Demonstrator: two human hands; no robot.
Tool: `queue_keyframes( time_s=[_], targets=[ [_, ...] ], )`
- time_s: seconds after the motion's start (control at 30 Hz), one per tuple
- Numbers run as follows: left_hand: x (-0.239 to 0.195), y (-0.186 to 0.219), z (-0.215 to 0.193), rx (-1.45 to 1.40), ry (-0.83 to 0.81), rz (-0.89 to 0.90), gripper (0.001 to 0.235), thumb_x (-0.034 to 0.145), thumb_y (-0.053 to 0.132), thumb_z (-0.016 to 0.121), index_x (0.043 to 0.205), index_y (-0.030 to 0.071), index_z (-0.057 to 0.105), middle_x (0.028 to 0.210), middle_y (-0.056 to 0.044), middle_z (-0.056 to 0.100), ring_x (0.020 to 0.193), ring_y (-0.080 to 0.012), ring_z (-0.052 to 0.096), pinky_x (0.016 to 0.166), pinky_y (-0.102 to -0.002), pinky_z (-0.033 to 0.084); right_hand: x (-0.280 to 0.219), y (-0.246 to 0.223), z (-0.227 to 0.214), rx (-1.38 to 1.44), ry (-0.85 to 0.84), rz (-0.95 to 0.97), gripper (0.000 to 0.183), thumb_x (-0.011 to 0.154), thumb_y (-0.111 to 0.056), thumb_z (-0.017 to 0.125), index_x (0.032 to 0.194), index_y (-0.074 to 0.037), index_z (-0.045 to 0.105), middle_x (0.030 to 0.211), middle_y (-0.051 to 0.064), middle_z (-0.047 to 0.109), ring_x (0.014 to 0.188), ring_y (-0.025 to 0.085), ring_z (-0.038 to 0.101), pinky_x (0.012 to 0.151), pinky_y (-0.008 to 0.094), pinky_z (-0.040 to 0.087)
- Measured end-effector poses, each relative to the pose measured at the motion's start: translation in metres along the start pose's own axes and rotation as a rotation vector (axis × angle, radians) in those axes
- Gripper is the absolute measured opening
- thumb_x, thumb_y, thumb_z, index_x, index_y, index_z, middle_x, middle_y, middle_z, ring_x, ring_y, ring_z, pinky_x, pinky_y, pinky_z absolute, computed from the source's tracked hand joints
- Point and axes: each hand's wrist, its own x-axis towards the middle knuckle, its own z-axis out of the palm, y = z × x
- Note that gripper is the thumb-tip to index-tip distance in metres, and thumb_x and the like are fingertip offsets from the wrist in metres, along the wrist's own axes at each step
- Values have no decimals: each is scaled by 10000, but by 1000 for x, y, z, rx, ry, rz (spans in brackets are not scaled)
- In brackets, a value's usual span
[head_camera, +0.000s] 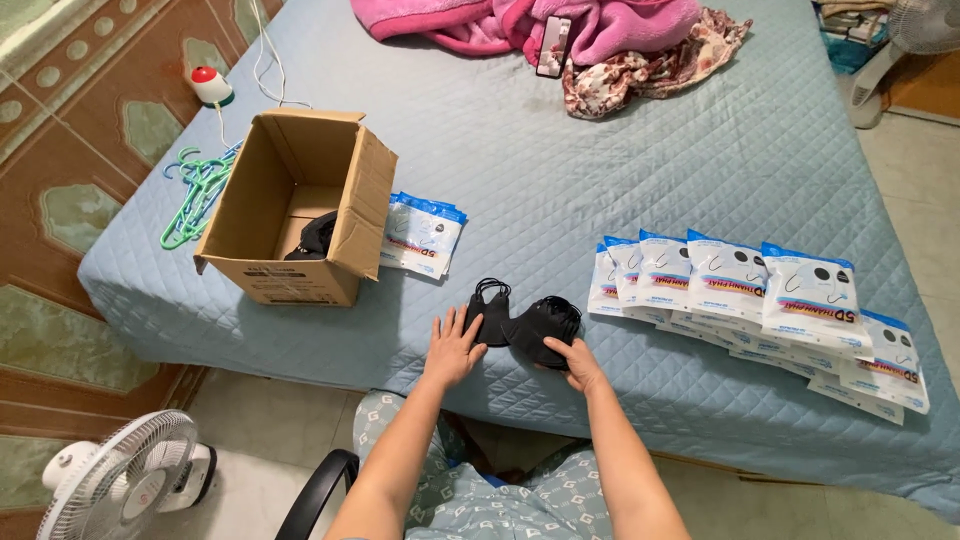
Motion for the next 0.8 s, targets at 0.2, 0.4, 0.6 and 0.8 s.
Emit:
queue_keyframes(
  time_s=[0.2,0.4,0.6,0.8],
  targets=[
    [1,-5,2,-84,0,-3,749,1030,590,408,1660,265,166,1716,-105,162,1580,-324,107,1264,-545,9,1,1,2,25,2,2,605,762,-70,901,1314,-12,661,1139,228,745,973,360,755,821,481,636],
    [7,-10,4,-283,28,-29,788,1039,637,372,1655,184,181,1700,-111,219,1576,-324,136,1269,-549,1,-3,-2,3,16,-7,3,638,759,-85,905,1339,-7,649,1156,218,741,995,357,746,832,478,628],
    [15,12,-3,-357,269,-63,653,1067,506,455,1599,145,344,1379,-124,513,1358,-329,418,1215,-614,129,3,1,-1,-2,-19,5,650,760,-100,912,1346,-12,645,1158,226,737,991,370,746,834,497,628],
    [31,31,29,-142,213,55,585,1004,607,500,1403,187,582,1179,-33,595,1225,-239,501,1217,-621,102,-5,-2,3,1,-4,-1,638,755,-83,907,1335,-10,650,1159,230,737,987,364,746,832,493,627]
  ],
)
